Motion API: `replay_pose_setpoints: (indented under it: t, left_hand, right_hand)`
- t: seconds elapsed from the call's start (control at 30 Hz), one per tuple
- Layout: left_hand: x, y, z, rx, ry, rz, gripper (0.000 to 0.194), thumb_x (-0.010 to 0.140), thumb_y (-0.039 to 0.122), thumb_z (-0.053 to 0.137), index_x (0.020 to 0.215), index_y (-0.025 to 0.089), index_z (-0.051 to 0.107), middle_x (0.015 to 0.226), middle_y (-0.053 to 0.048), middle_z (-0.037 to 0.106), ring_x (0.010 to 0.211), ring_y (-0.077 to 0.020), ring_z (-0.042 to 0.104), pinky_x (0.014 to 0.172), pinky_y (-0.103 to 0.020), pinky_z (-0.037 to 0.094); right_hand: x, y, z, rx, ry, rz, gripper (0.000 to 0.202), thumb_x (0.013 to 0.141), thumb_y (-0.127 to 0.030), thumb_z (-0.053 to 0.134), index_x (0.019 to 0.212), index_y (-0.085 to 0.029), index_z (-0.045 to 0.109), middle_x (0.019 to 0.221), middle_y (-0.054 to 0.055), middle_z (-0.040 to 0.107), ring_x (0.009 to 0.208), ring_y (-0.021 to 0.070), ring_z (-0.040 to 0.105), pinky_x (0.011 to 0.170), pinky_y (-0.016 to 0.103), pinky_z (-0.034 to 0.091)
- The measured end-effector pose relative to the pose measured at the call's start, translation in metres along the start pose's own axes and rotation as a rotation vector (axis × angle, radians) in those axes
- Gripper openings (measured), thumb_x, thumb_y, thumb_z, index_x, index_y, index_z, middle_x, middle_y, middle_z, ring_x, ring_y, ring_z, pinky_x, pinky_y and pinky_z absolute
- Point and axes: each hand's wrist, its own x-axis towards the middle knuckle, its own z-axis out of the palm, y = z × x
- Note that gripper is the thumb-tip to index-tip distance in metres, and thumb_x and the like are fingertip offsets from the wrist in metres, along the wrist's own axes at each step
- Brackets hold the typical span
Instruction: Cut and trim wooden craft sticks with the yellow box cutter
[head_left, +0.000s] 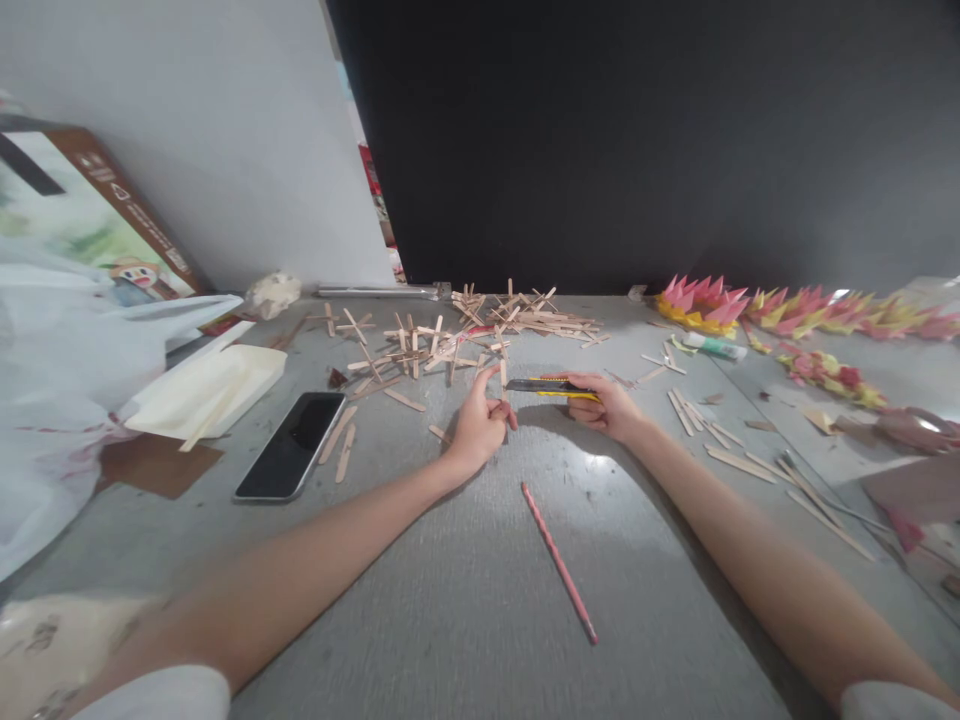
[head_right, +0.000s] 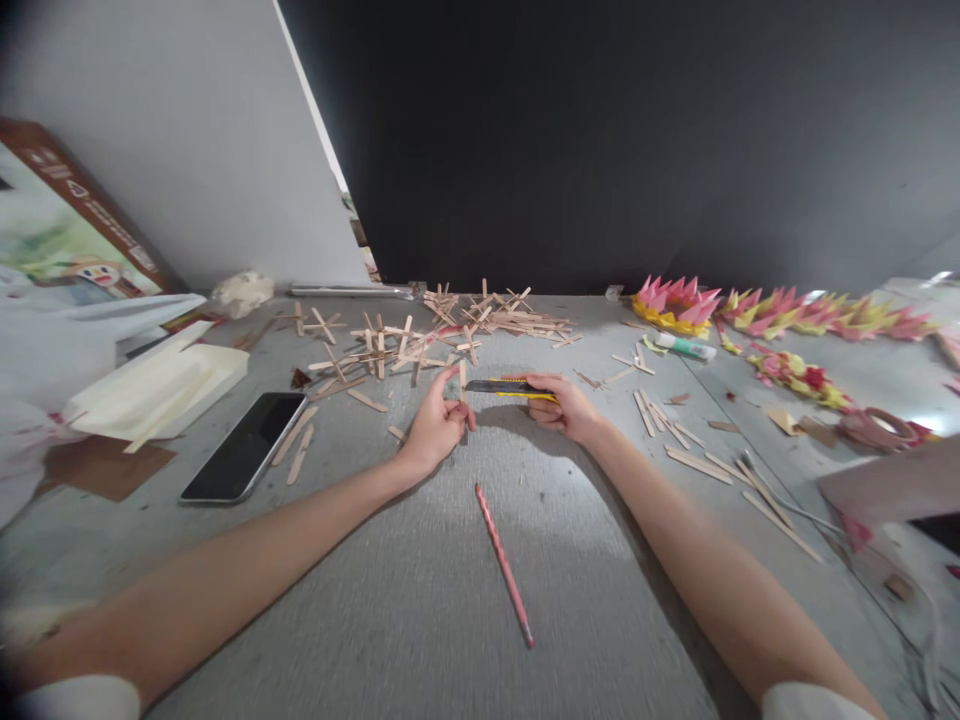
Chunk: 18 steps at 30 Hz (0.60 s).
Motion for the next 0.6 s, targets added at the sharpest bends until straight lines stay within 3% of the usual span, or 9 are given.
replay_pose_setpoints:
  t: [0.07,0.17,0.3,0.47,0.6]
  left_hand:
    - [0.0,-0.001,0.0,0.028,0.017,0.021,0.071,0.088,0.009,0.055,0.157,0.022,0.042,0.062,0.004,0.065,0.049,-0.0118,0.052,0.051,-0.02,0.035]
    - [0.001,-0.003,-0.001,0.027,0.062,0.019,0.068,0.089,0.01,0.057,0.155,0.021,0.043,0.062,0.004,0.065,0.048,-0.012,0.051,0.051,-0.021,0.035]
    - [0.002,-0.004,0.0,-0.003,0.062,-0.019,0.061,0.094,0.016,0.056,0.153,0.019,0.04,0.066,0.004,0.067,0.041,-0.01,0.045,0.047,-0.022,0.032]
    - [0.001,-0.002,0.0,-0.074,0.007,0.003,0.053,0.098,0.028,0.057,0.146,0.019,0.038,0.078,0.001,0.073,0.04,-0.0083,0.046,0.044,-0.022,0.033]
    - [0.002,-0.002,0.0,-0.154,-0.014,-0.027,0.035,0.096,0.028,0.054,0.13,0.019,0.05,0.067,0.007,0.06,0.041,-0.0087,0.045,0.043,-0.022,0.028]
  right_hand:
    - [0.0,-0.002,-0.006,0.044,0.01,0.005,0.04,0.09,-0.039,0.07,0.122,-0.015,0.069,0.044,-0.014,0.023,0.042,0.0088,0.007,0.035,0.018,0.013]
    - [0.0,-0.002,-0.009,0.134,0.09,-0.1,0.036,0.09,-0.039,0.067,0.121,-0.019,0.068,0.043,-0.014,0.019,0.042,0.0101,0.007,0.035,0.019,0.014]
    - [0.003,0.003,-0.001,0.147,0.155,-0.234,0.032,0.091,-0.039,0.068,0.118,-0.022,0.067,0.045,-0.013,0.021,0.042,0.0109,0.012,0.037,0.019,0.02]
    - [0.005,0.01,0.012,0.034,0.164,-0.268,0.031,0.093,-0.043,0.072,0.114,-0.02,0.068,0.048,-0.013,0.027,0.044,0.0098,0.015,0.039,0.02,0.022]
    - [0.006,0.011,0.016,0.019,0.19,-0.268,0.029,0.093,-0.045,0.073,0.107,-0.02,0.066,0.048,-0.013,0.028,0.044,0.0093,0.017,0.039,0.02,0.023]
